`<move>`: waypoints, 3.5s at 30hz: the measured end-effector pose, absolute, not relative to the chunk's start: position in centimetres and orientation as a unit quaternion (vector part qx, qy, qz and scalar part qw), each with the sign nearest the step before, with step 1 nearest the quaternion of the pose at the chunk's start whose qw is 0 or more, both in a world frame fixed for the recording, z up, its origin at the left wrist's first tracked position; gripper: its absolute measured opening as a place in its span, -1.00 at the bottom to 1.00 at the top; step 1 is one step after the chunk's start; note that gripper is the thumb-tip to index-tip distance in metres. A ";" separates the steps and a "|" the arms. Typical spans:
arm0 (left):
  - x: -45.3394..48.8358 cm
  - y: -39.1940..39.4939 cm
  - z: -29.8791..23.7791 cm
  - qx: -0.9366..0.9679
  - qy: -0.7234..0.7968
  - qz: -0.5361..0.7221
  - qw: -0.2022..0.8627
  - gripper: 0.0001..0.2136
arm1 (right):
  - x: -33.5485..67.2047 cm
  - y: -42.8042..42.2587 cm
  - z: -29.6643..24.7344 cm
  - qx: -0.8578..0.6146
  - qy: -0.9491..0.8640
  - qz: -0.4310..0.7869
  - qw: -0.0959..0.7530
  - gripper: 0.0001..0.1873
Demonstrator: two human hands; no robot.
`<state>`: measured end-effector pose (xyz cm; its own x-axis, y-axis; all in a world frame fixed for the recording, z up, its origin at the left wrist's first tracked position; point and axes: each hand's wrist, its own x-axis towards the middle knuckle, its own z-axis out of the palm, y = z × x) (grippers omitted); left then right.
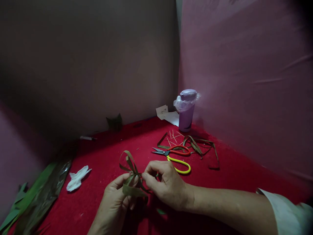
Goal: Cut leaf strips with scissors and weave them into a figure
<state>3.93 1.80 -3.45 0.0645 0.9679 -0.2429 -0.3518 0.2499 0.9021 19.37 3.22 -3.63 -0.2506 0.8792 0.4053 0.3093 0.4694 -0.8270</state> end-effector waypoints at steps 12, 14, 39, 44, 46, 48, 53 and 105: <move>4.5 1.1 -3.1 0.370 0.477 0.423 0.675 -0.78 | 19.0 4.5 -3.6 -0.372 -0.569 0.532 0.505 -0.86; 4.7 0.9 -2.9 0.357 0.472 0.416 0.690 -0.78 | 19.1 4.9 -3.5 -0.369 -0.519 0.594 0.492 -0.85; 4.1 0.9 -1.7 0.422 0.460 0.447 0.640 -0.83 | 19.9 6.8 -4.2 -0.486 -0.461 0.658 0.345 -0.88; 4.4 0.6 -1.0 0.423 0.430 0.424 0.676 -0.76 | 19.8 7.0 -5.0 -0.489 -0.530 0.609 0.330 -0.82; 4.3 0.6 -1.2 0.427 0.444 0.437 0.656 -0.78 | 19.9 7.2 -4.9 -0.495 -0.554 0.558 0.370 -0.88; 4.1 0.8 -1.7 0.407 0.481 0.448 0.634 -0.81 | 20.1 6.9 -4.3 -0.497 -0.569 0.492 0.433 -0.96; 3.6 1.4 -3.0 0.375 0.493 0.486 0.617 -0.83 | 20.6 4.3 -1.8 -0.383 -0.688 0.340 0.514 -0.73; 2.7 1.4 -3.2 0.359 0.357 0.432 0.747 -0.94 | 20.9 3.0 -1.3 -0.276 -0.816 0.247 0.445 -0.78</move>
